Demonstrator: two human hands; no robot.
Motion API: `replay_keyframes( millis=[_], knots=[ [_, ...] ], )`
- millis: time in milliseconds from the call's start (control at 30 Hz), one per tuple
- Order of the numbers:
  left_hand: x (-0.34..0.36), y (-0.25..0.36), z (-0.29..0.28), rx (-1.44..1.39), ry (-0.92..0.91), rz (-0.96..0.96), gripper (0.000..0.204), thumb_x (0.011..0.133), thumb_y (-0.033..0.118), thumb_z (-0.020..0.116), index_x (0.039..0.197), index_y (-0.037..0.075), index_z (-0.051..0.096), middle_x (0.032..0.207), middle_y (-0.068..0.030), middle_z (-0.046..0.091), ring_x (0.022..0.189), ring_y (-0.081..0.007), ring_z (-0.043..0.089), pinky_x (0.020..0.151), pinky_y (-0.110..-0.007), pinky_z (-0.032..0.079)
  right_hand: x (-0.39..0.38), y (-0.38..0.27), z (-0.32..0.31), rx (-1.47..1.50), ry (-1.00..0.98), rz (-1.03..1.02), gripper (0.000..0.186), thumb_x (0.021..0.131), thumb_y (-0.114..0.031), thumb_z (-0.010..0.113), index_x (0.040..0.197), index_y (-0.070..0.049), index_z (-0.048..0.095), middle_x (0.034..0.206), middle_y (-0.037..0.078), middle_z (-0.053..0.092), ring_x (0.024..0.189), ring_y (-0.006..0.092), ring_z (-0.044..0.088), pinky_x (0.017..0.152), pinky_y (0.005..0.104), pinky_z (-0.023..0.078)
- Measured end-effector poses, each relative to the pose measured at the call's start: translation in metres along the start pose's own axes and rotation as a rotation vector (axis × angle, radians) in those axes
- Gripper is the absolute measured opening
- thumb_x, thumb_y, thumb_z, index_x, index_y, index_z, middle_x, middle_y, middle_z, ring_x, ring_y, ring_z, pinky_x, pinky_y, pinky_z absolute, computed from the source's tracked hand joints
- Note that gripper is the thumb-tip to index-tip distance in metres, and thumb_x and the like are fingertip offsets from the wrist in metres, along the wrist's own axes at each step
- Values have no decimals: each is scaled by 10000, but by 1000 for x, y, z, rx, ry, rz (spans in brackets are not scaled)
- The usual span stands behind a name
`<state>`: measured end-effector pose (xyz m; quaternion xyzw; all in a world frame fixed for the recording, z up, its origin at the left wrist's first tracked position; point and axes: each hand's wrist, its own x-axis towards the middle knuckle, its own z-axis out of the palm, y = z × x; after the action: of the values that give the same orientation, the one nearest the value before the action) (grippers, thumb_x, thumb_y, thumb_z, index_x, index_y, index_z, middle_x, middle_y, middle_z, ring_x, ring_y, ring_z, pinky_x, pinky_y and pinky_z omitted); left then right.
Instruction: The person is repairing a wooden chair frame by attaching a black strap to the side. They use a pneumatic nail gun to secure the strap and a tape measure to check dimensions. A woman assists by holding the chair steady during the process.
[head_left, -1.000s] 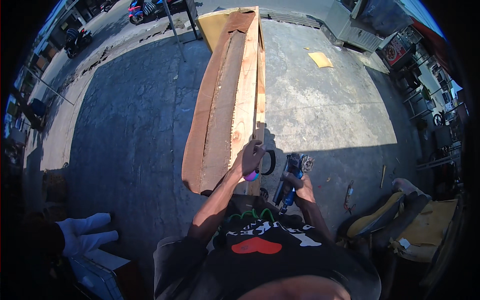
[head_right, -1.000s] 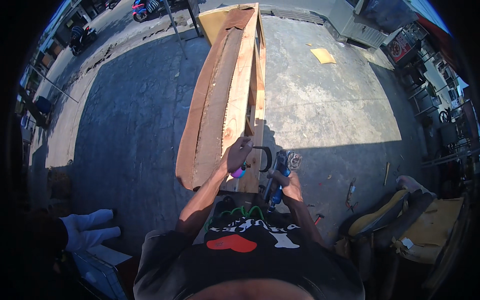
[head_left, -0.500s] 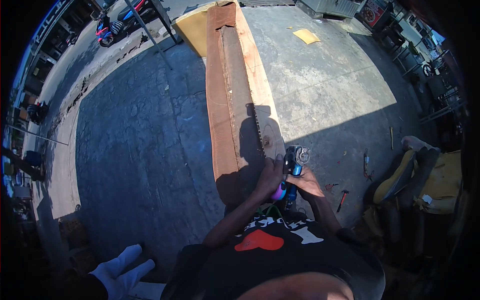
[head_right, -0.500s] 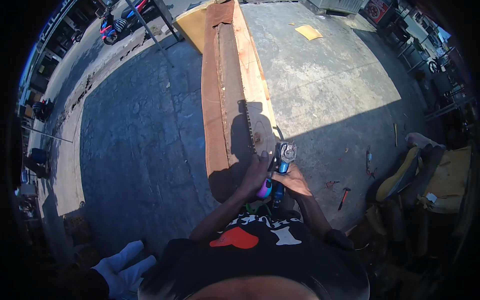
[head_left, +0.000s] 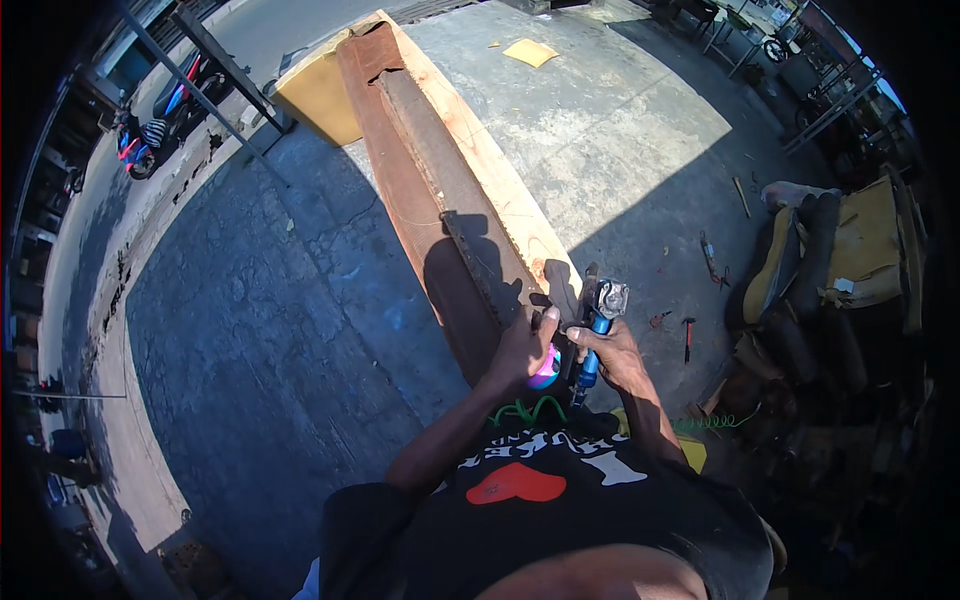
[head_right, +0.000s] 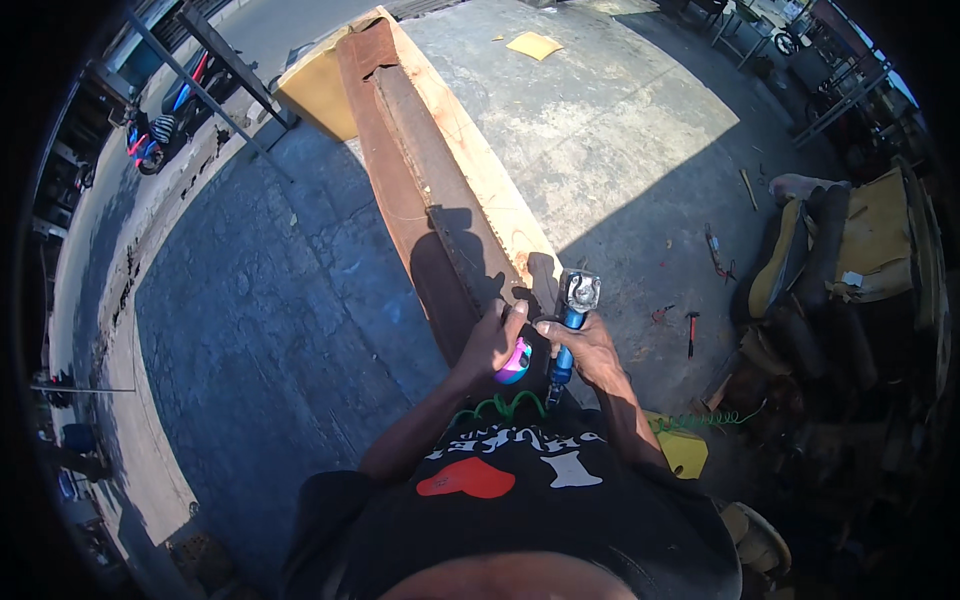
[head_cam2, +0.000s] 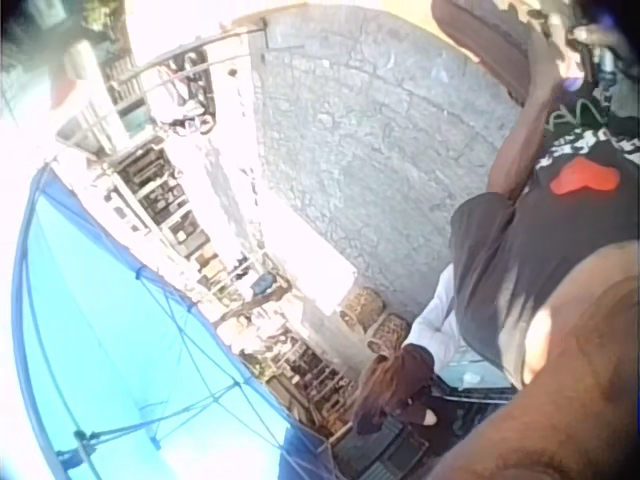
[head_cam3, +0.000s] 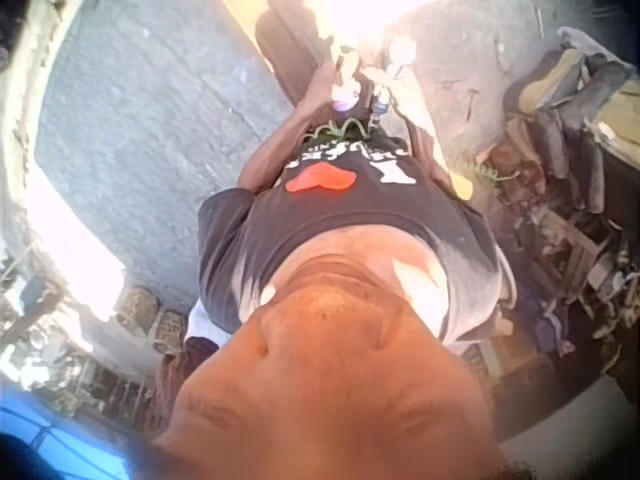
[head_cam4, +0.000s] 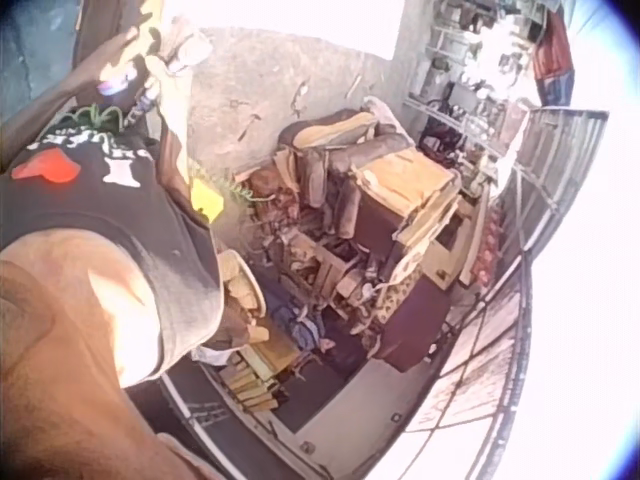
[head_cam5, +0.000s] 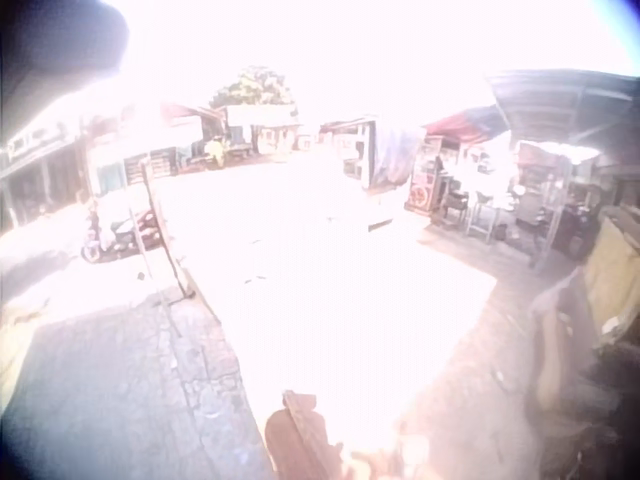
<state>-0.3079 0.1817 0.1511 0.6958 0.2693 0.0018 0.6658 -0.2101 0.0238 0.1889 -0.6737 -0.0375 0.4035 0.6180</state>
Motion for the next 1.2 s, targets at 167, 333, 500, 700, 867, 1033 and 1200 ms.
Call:
replay_keyframes(
  millis=[167, 333, 500, 700, 867, 1033, 1200],
  knots=[
    [-9, 13, -2, 114, 147, 103, 452, 1057, 394, 437, 1114, -50, 495, 974, -375, 612, 965, -561, 591, 805, -578, 460, -9, 16, 32, -136, -16, -56, 281, 854, -238, 815, 1006, -62, 659, 789, 24, 654, 691, 115, 599, 643, 278, 475],
    [-1, 2, -12, 223, 67, 15, 482, 1056, 415, 442, 1102, -60, 507, 957, -376, 614, 982, -571, 577, 806, -578, 455, -2, 20, 29, -24, -31, -66, 329, 812, -84, 832, 1065, -36, 628, 801, 40, 648, 652, 122, 597, 616, 302, 502],
    [9, -23, -95, 86, -505, -93, 380, 963, 407, 667, 1023, 33, 694, 837, -44, 678, 815, -85, 575, 705, -281, 451, 9, -10, 14, 432, 68, -86, 262, 837, -14, 783, 1035, -18, 612, 729, 29, 597, 560, 109, 550, 520, 265, 475],
    [57, -70, -206, 270, -172, -104, 351, 918, 356, 714, 851, 15, 767, 685, -52, 697, 617, -119, 630, 589, -281, 482, 22, -35, -31, 61, 377, -109, 336, 918, -345, 749, 926, -42, 603, 652, 19, 566, 505, 96, 532, 451, 253, 448],
    [176, -82, -188, 544, -61, 18, 397, 894, 466, 684, 908, 88, 805, 821, -130, 755, 761, -252, 720, 734, -388, 555, 14, -19, -11, 274, 410, -66, 326, 931, -351, 725, 903, -50, 604, 678, 43, 617, 453, 104, 518, 419, 254, 446],
    [211, -98, -175, 855, 32, -118, 405, 881, 523, 673, 1040, 170, 793, 1060, -184, 737, 1031, -386, 693, 931, -457, 545, -5, -41, 19, -8, 404, 185, 390, 895, -402, 745, 773, -59, 606, 633, 42, 603, 441, 124, 539, 392, 252, 404],
    [194, -120, -196, 842, 37, -110, 418, 872, 530, 667, 1015, 158, 795, 981, -198, 736, 931, -398, 712, 846, -484, 560, 18, -26, -5, -76, 507, 7, 202, 895, -221, 700, 898, -40, 611, 623, 32, 547, 432, 135, 486, 418, 284, 396]
  ],
)
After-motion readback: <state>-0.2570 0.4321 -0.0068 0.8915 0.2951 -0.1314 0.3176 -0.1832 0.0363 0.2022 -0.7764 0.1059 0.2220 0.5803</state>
